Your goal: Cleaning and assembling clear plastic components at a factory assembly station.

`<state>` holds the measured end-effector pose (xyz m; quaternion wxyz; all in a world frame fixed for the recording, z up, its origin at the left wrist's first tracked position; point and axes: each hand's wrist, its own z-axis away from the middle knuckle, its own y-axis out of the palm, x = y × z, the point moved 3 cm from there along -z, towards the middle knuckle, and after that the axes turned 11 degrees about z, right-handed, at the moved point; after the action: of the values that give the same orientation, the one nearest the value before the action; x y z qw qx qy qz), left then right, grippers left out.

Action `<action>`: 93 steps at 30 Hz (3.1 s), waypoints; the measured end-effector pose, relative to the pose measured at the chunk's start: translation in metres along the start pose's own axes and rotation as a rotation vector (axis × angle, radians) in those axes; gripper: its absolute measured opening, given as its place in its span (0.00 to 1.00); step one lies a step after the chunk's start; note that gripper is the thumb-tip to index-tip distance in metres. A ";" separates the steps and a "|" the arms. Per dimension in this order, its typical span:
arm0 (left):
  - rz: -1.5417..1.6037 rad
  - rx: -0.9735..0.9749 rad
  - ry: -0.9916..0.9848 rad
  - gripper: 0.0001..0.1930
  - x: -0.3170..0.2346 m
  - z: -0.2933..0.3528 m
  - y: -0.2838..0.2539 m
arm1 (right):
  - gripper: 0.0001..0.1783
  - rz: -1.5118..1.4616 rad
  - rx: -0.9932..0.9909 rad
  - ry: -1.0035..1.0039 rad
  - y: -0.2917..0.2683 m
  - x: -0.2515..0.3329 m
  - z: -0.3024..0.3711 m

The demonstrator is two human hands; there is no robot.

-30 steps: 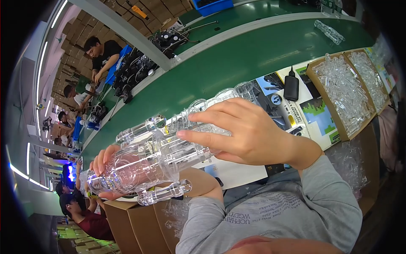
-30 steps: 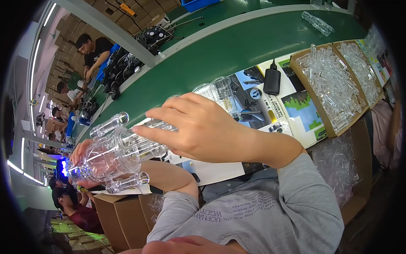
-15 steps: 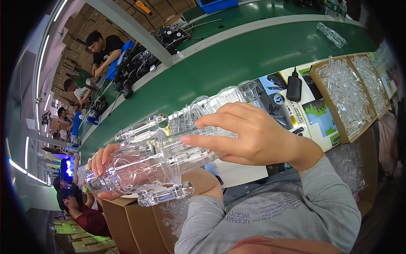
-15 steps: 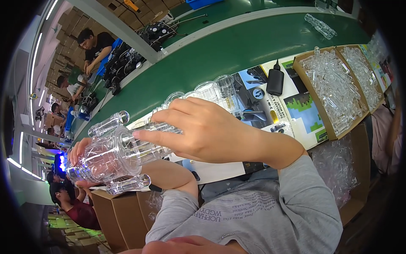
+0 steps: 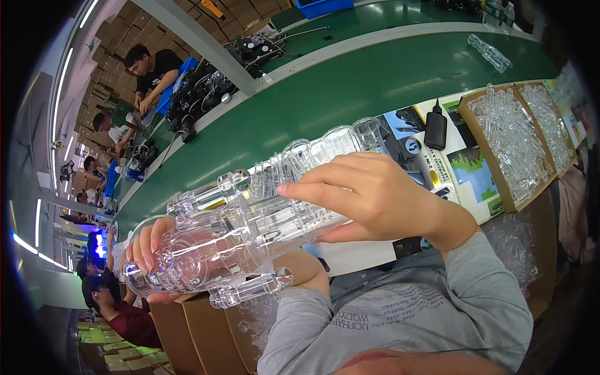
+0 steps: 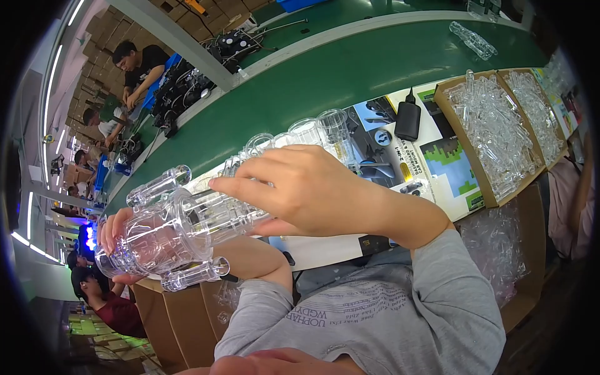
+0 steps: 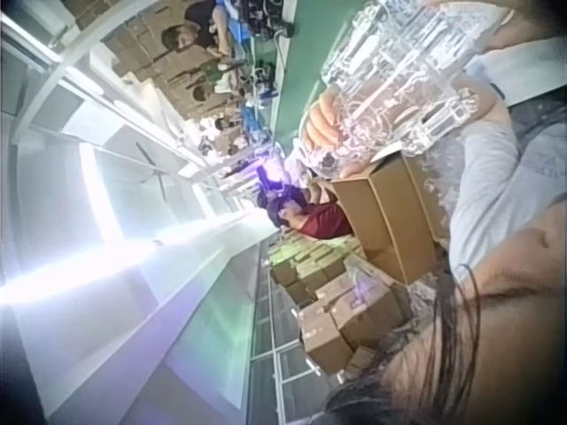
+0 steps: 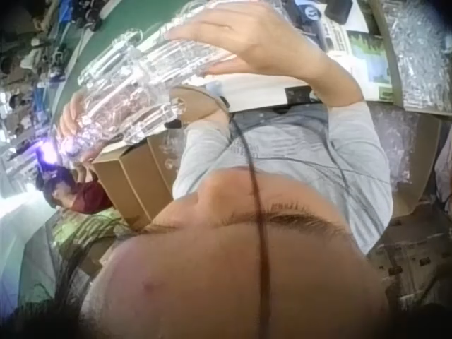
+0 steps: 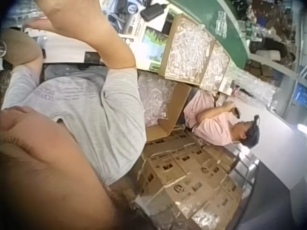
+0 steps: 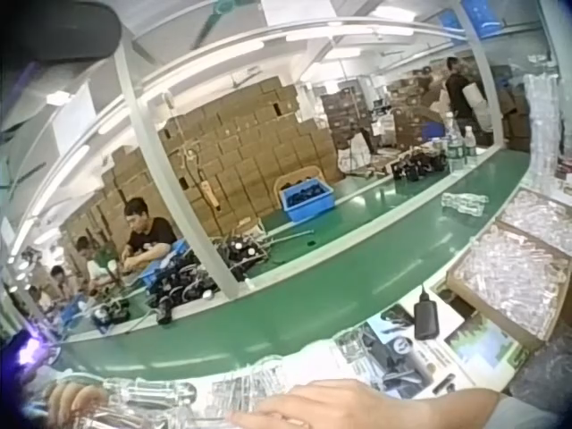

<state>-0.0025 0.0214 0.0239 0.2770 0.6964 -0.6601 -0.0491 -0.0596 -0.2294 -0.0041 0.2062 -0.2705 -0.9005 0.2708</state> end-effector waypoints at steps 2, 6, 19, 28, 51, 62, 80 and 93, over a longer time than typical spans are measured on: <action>0.005 0.008 -0.025 0.31 0.002 0.000 0.001 | 0.36 0.007 0.015 -0.001 0.000 0.001 0.000; -0.038 -0.038 0.024 0.30 0.012 0.001 -0.005 | 0.36 0.104 -0.056 0.019 -0.005 -0.003 -0.002; -0.148 -0.195 0.070 0.29 0.037 0.006 -0.017 | 0.49 -0.339 -0.160 0.207 -0.017 -0.043 -0.004; -1.022 0.271 0.434 0.27 0.038 0.007 -0.005 | 0.51 -1.009 -0.242 0.372 -0.035 -0.050 -0.003; -0.566 -0.130 0.177 0.25 0.033 0.006 -0.020 | 0.49 -1.685 -0.138 0.148 -0.020 -0.024 -0.006; -0.115 -0.155 0.013 0.24 0.013 -0.002 -0.031 | 0.52 -1.479 -0.037 0.023 -0.030 -0.032 -0.007; -0.287 -0.148 0.049 0.26 0.024 0.005 -0.018 | 0.48 -1.017 -0.107 0.148 -0.018 -0.024 -0.002; -1.121 0.026 0.129 0.31 0.014 0.002 -0.019 | 0.35 -0.807 -0.200 0.277 -0.020 -0.025 -0.003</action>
<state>0.0152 0.0073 0.0173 0.2400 0.9455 -0.1714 -0.1380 -0.0467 -0.2570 0.0040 0.3869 0.0505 -0.9198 0.0411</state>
